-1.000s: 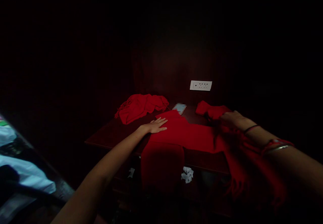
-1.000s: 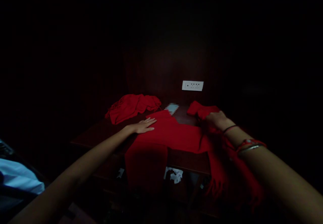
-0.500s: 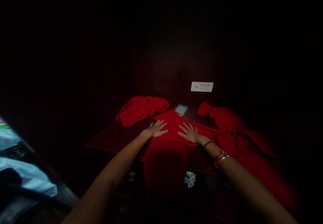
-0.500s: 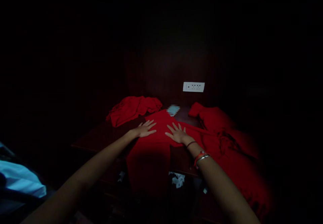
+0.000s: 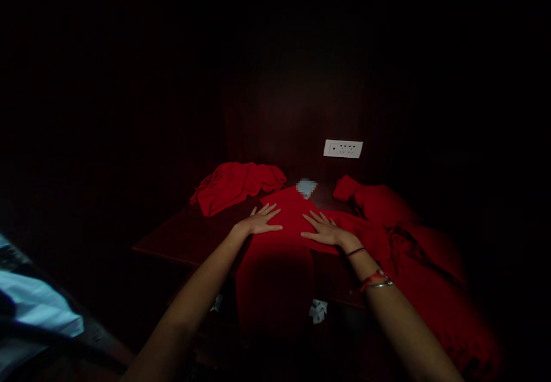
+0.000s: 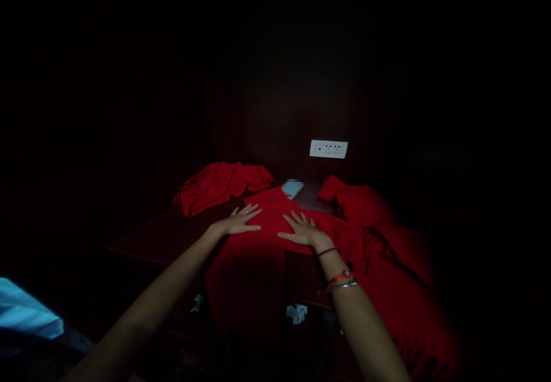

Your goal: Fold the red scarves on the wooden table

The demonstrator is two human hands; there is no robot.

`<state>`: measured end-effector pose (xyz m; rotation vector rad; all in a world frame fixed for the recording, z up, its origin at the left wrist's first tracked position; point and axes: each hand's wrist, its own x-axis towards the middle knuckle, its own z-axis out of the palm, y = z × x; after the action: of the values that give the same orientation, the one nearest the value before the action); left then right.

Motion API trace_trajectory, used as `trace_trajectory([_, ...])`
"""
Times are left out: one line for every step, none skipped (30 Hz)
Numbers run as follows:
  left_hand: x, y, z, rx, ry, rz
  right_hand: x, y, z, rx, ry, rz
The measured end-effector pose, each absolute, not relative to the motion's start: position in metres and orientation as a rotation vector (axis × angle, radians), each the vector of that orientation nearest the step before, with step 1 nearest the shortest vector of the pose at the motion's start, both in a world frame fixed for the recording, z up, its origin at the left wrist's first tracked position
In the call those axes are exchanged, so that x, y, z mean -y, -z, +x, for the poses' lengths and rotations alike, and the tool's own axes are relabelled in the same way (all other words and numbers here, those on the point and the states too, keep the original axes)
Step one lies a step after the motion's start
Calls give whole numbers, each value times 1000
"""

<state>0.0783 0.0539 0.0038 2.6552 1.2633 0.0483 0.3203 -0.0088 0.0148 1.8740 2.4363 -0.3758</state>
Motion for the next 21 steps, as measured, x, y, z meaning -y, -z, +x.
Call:
trace_trajectory([-53,-4,77,-1248,-56,2663,11,-17,320,-2443,372,1878])
trace_trajectory([-52,-4,76,-1237,-79,2677,12,-19,320,-2458,331,1907])
trace_trajectory([-51,-4,76,-1230,-115,2697,12,-20,320,-2473,249,1969])
trace_trajectory([-51,-4,76,-1229,-166,2718,12,-21,321,-2470,135,2063])
trace_trajectory([-51,-4,77,-1229,-225,2737,11,-21,322,-2440,7,2180])
trace_trajectory([-52,-4,78,-1233,-287,2750,10,-21,323,-2382,-104,2298])
trace_trajectory([-53,-4,79,-1238,-340,2753,8,-20,325,-2308,-172,2394])
trace_trajectory([-55,-4,80,-1243,-367,2746,7,-20,327,-2235,-194,2458])
trace_trajectory([-58,-3,80,-1247,-367,2731,5,-19,329,-2182,-192,2488])
trace_trajectory([-60,-3,81,-1250,-344,2708,5,-19,331,-2155,-179,2484])
trace_trajectory([-63,-2,81,-1254,-313,2685,4,-19,332,-2152,-168,2456])
trace_trajectory([-65,-1,81,-1258,-288,2664,4,-20,334,-2162,-164,2424])
trace_trajectory([-67,-1,80,-1264,-277,2649,4,-23,336,-2176,-174,2406])
trace_trajectory([-68,-1,79,-1270,-282,2641,5,-26,337,-2194,-198,2408])
trace_trajectory([-69,-1,78,-1276,-297,2638,6,-31,340,-2215,-230,2427])
trace_trajectory([-70,-1,77,-1279,-310,2639,7,-36,343,-2244,-272,2453])
trace_trajectory([-71,-1,76,-1278,-315,2640,8,-42,347,-2281,-325,2476])
trace_trajectory([-71,-1,75,-1277,-312,2639,9,-48,351,-2327,-380,2483])
trace_trajectory([-72,-1,74,-1278,-306,2636,10,-53,355,-2369,-426,2473])
trace_trajectory([-72,-1,74,-1281,-300,2633,11,-56,358,-2391,-449,2454])
trace_trajectory([-73,-1,74,-1284,-294,2629,11,-57,361,-2387,-447,2434])
